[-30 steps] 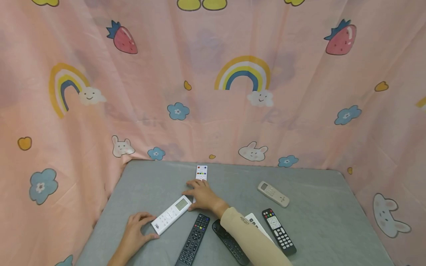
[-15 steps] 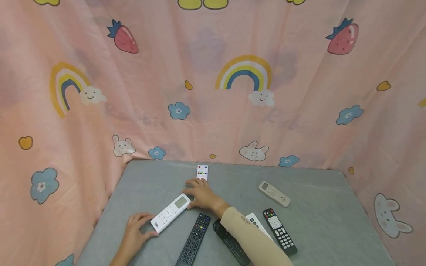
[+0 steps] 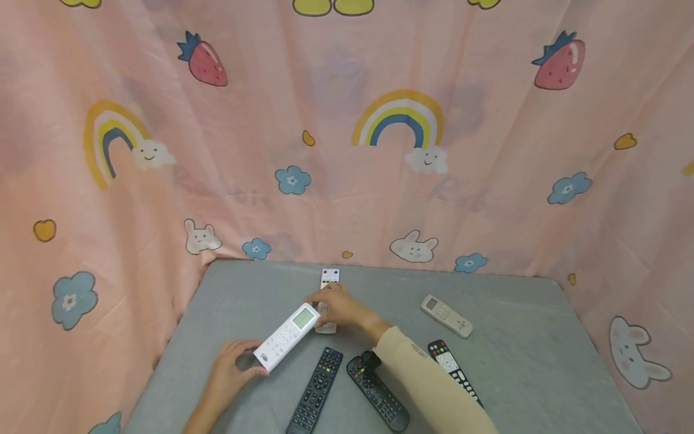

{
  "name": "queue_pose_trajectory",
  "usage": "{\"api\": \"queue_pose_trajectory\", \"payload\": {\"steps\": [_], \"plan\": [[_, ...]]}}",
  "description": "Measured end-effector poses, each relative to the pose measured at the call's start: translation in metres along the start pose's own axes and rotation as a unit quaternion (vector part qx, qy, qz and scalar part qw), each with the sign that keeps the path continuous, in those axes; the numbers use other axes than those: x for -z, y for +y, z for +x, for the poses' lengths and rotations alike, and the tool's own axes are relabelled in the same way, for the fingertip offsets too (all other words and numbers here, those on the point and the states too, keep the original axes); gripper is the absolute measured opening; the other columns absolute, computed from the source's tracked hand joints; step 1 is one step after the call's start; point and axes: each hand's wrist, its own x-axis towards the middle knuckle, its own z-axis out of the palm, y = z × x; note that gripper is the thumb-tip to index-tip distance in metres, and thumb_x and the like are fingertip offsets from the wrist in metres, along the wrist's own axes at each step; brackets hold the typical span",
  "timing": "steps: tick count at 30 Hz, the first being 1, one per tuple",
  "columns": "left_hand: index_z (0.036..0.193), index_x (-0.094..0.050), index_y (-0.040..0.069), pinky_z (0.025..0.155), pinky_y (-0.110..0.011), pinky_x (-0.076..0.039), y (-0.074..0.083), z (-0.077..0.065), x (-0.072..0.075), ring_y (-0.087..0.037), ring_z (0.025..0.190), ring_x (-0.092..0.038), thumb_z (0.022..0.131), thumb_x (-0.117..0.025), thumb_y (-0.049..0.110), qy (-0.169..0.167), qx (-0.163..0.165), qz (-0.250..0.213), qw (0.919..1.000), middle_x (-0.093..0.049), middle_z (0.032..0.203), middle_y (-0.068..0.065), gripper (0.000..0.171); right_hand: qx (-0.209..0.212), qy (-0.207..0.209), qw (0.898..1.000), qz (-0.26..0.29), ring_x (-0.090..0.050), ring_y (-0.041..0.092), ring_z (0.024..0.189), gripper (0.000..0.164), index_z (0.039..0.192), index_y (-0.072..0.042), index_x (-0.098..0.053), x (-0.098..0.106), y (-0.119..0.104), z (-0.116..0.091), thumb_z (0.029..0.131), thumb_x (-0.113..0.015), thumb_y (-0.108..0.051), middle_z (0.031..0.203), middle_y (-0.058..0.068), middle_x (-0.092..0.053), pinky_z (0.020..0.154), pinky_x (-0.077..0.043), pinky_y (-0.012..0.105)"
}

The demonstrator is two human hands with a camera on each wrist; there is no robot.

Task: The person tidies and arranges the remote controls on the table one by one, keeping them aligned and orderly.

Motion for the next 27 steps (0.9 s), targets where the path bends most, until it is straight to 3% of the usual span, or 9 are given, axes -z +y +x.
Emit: {"api": "queue_pose_trajectory", "payload": {"steps": [4, 7, 11, 18, 23, 27], "plan": [[0.101, -0.075, 0.016, 0.081, -0.020, -0.044, 0.012, 0.007, -0.007, -0.005, 0.088, -0.055, 0.043, -0.093, 0.031, -0.011, 0.028, -0.007, 0.9995, -0.071, 0.092, 0.008, 0.062, -0.020, -0.012, 0.999, 0.047, -0.054, 0.015, 0.094, 0.059, 0.134, -0.021, -0.063, 0.006, 0.011, -0.006, 0.079, -0.081, -0.027, 0.103, -0.003, -0.074, 0.094, -0.042, 0.034], [0.099, -0.075, 0.018, 0.076, -0.024, -0.048, 0.020, 0.013, -0.014, -0.003, 0.083, -0.056, 0.043, -0.092, 0.033, -0.013, 0.033, -0.014, 0.9993, -0.070, 0.088, 0.010, 0.061, -0.042, -0.019, 0.994, 0.094, -0.058, 0.018, 0.096, 0.059, 0.135, -0.017, -0.062, 0.011, 0.020, -0.011, 0.079, -0.081, -0.021, 0.104, 0.002, -0.072, 0.085, -0.047, 0.031], [0.096, -0.076, 0.017, 0.074, -0.023, -0.048, 0.026, 0.021, -0.024, -0.001, 0.080, -0.056, 0.043, -0.093, 0.029, -0.006, 0.021, -0.038, 0.9990, -0.070, 0.085, 0.009, 0.058, -0.072, -0.015, 0.988, 0.135, -0.060, 0.019, 0.104, 0.056, 0.133, -0.018, -0.064, 0.017, 0.030, -0.019, 0.080, -0.081, -0.021, 0.109, 0.004, -0.072, 0.089, -0.049, 0.035], [0.092, -0.076, 0.016, 0.069, -0.022, -0.047, 0.037, 0.032, -0.042, 0.000, 0.077, -0.056, 0.048, -0.093, 0.022, -0.014, 0.022, -0.080, 0.9965, -0.068, 0.081, 0.009, 0.048, -0.066, 0.032, 0.981, 0.179, -0.058, 0.013, 0.093, 0.047, 0.125, -0.010, -0.069, 0.025, 0.047, -0.031, 0.080, -0.080, -0.019, 0.102, 0.004, -0.073, 0.082, -0.047, 0.028], [0.092, -0.077, 0.016, 0.067, -0.021, -0.050, 0.047, 0.040, -0.052, 0.000, 0.075, -0.057, 0.053, -0.091, 0.018, -0.028, 0.016, -0.103, 0.9942, -0.070, 0.079, 0.010, 0.041, -0.078, 0.054, 0.967, 0.236, -0.057, 0.010, 0.084, 0.046, 0.125, -0.007, -0.068, 0.026, 0.063, -0.040, 0.082, -0.079, -0.019, 0.099, 0.009, -0.072, 0.074, -0.047, 0.023], [0.093, -0.078, 0.014, 0.068, -0.021, -0.053, 0.054, 0.045, -0.061, -0.001, 0.076, -0.060, 0.059, -0.089, 0.013, -0.032, -0.004, -0.117, 0.9926, -0.072, 0.080, 0.008, 0.035, -0.098, 0.083, 0.957, 0.258, -0.058, 0.012, 0.087, 0.044, 0.125, -0.008, -0.068, 0.027, 0.075, -0.047, 0.084, -0.078, -0.019, 0.105, 0.012, -0.071, 0.076, -0.047, 0.024]]}}
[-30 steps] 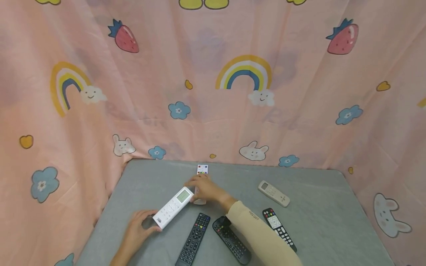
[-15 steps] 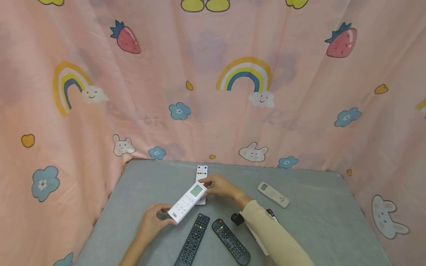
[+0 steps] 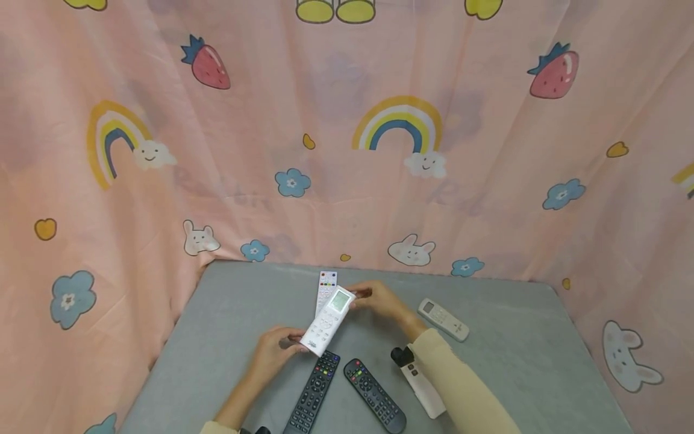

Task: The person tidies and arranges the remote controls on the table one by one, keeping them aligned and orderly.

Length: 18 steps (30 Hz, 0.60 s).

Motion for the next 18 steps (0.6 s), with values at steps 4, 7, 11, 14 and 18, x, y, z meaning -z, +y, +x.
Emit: {"api": "queue_pose_trajectory", "payload": {"steps": [4, 7, 11, 14, 18], "plan": [[0.095, -0.077, 0.010, 0.068, -0.021, -0.055, 0.004, 0.006, -0.009, -0.006, 0.076, -0.063, 0.064, -0.086, 0.008, -0.004, -0.029, -0.006, 0.9996, -0.074, 0.083, 0.003, 0.033, -0.018, 0.034, 0.999, 0.020, -0.060, 0.012, 0.089, 0.040, 0.123, -0.009, -0.069, 0.005, 0.009, 0.000, 0.085, -0.077, -0.018, 0.109, 0.012, -0.073, 0.078, -0.048, 0.024], [0.096, -0.078, 0.009, 0.067, -0.020, -0.054, 0.007, 0.011, -0.015, -0.006, 0.075, -0.063, 0.065, -0.086, 0.009, -0.005, -0.041, 0.009, 0.9991, -0.074, 0.082, 0.002, 0.032, -0.035, 0.049, 0.997, 0.040, -0.061, 0.012, 0.087, 0.038, 0.122, -0.008, -0.070, 0.008, 0.012, -0.001, 0.086, -0.076, -0.018, 0.108, 0.012, -0.074, 0.076, -0.049, 0.024], [0.095, -0.078, 0.011, 0.068, -0.020, -0.052, 0.013, 0.017, -0.022, -0.005, 0.074, -0.062, 0.066, -0.086, 0.014, -0.008, -0.049, 0.039, 0.9980, -0.074, 0.079, 0.003, 0.031, -0.050, 0.062, 0.995, 0.061, -0.062, 0.014, 0.086, 0.037, 0.122, -0.006, -0.069, 0.012, 0.011, -0.002, 0.087, -0.075, -0.017, 0.106, 0.013, -0.074, 0.077, -0.049, 0.024], [0.095, -0.078, 0.013, 0.067, -0.019, -0.051, 0.017, 0.021, -0.026, -0.004, 0.074, -0.061, 0.067, -0.086, 0.019, -0.013, -0.053, 0.065, 0.9964, -0.074, 0.079, 0.005, 0.031, -0.052, 0.067, 0.994, 0.063, -0.064, 0.016, 0.091, 0.037, 0.123, -0.004, -0.068, 0.015, 0.012, -0.001, 0.088, -0.073, -0.016, 0.109, 0.015, -0.074, 0.081, -0.051, 0.027], [0.096, -0.077, 0.016, 0.065, -0.017, -0.048, 0.019, 0.027, -0.032, -0.003, 0.075, -0.060, 0.068, -0.086, 0.025, -0.021, -0.049, 0.101, 0.9934, -0.072, 0.079, 0.008, 0.030, -0.067, 0.069, 0.994, 0.050, -0.067, 0.019, 0.104, 0.037, 0.125, -0.006, -0.067, 0.018, 0.016, 0.004, 0.091, -0.071, -0.019, 0.118, 0.014, -0.072, 0.092, -0.053, 0.034]]}}
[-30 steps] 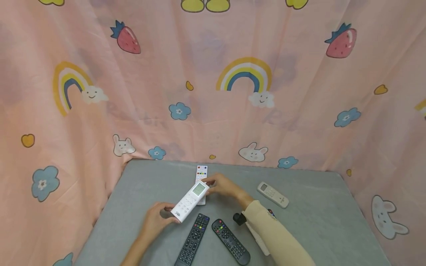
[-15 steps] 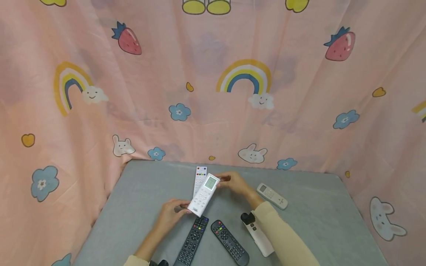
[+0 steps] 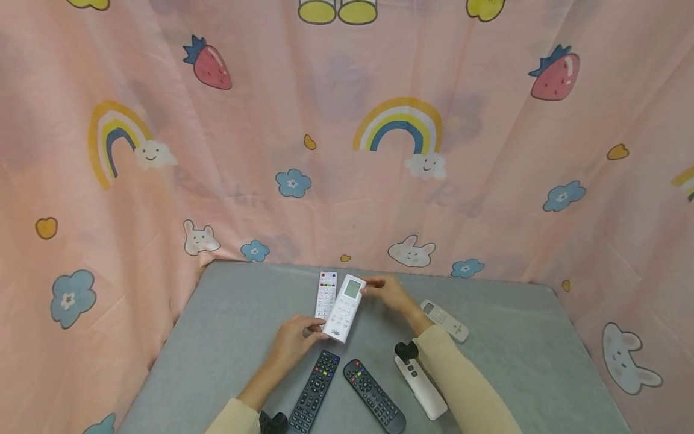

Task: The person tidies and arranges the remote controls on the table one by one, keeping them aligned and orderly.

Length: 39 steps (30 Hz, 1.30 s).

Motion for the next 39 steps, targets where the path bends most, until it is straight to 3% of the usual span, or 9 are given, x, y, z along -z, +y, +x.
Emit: {"api": "queue_pose_trajectory", "payload": {"steps": [6, 17, 27, 39], "plan": [[0.098, -0.076, 0.017, 0.067, -0.019, -0.049, 0.002, 0.011, -0.006, -0.003, 0.075, -0.059, 0.070, -0.085, 0.030, -0.028, 0.005, 0.021, 0.9994, -0.071, 0.079, 0.010, 0.032, -0.008, 0.006, 1.000, -0.022, -0.064, 0.028, 0.114, 0.038, 0.129, -0.006, -0.064, 0.003, 0.006, 0.009, 0.094, -0.067, -0.020, 0.125, 0.015, -0.069, 0.098, -0.052, 0.044], [0.099, -0.076, 0.018, 0.065, -0.016, -0.046, 0.008, 0.025, -0.018, -0.002, 0.073, -0.055, 0.072, -0.084, 0.039, -0.070, 0.003, 0.083, 0.9941, -0.068, 0.077, 0.012, 0.034, 0.006, 0.050, 0.998, -0.024, -0.064, 0.022, 0.100, 0.035, 0.127, -0.008, -0.066, 0.003, 0.004, 0.016, 0.093, -0.068, -0.013, 0.112, 0.015, -0.072, 0.087, -0.053, 0.036], [0.092, -0.075, 0.018, 0.059, -0.016, -0.039, 0.009, 0.030, -0.028, -0.002, 0.067, -0.048, 0.068, -0.087, 0.036, -0.056, 0.007, 0.109, 0.9925, -0.065, 0.070, 0.013, 0.032, -0.004, 0.062, 0.998, -0.029, -0.064, 0.027, 0.101, 0.035, 0.128, -0.005, -0.065, -0.001, 0.001, 0.020, 0.093, -0.066, -0.009, 0.119, 0.019, -0.069, 0.086, -0.054, 0.037], [0.090, -0.077, 0.020, 0.060, -0.020, -0.034, 0.012, 0.033, -0.030, -0.007, 0.069, -0.043, 0.060, -0.091, 0.042, -0.052, 0.024, 0.145, 0.9878, -0.059, 0.069, 0.008, 0.040, -0.015, 0.095, 0.995, -0.030, -0.062, 0.035, 0.116, 0.031, 0.124, 0.000, -0.067, -0.012, 0.009, 0.028, 0.093, -0.065, -0.008, 0.125, 0.020, -0.068, 0.099, -0.051, 0.047]]}}
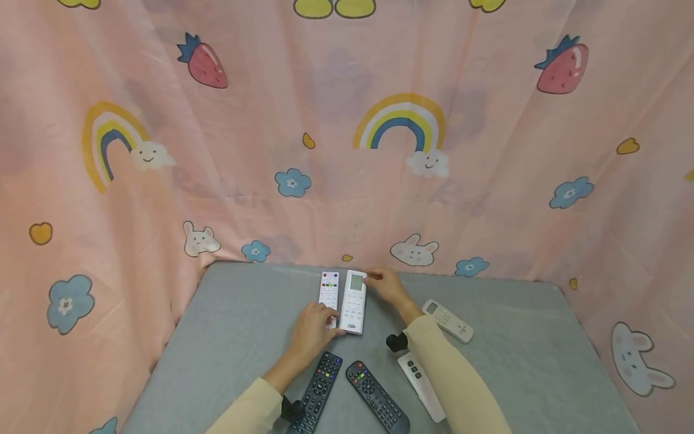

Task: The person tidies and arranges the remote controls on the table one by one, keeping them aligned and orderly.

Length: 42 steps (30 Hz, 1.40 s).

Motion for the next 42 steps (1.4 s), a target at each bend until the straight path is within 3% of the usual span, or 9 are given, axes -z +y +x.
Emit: {"api": "queue_pose_trajectory", "payload": {"steps": [26, 42], "plan": [[0.091, -0.078, 0.019, 0.062, -0.022, -0.031, 0.006, 0.002, -0.006, -0.009, 0.070, -0.040, 0.060, -0.091, 0.041, -0.016, 0.012, 0.026, 0.9995, -0.052, 0.069, 0.010, 0.040, 0.019, -0.001, 0.998, -0.061, -0.062, 0.038, 0.113, 0.031, 0.123, 0.001, -0.066, -0.015, 0.004, 0.004, 0.093, -0.061, -0.005, 0.118, 0.023, -0.068, 0.102, -0.046, 0.053], [0.092, -0.079, 0.018, 0.065, -0.024, -0.030, 0.011, 0.001, -0.012, -0.010, 0.071, -0.040, 0.058, -0.092, 0.038, -0.023, 0.030, 0.039, 0.9985, -0.054, 0.070, 0.008, 0.041, 0.012, -0.003, 0.992, -0.122, -0.054, 0.032, 0.118, 0.029, 0.121, -0.008, -0.070, -0.021, 0.010, 0.009, 0.093, -0.064, -0.014, 0.120, 0.014, -0.070, 0.108, -0.034, 0.053]]}}
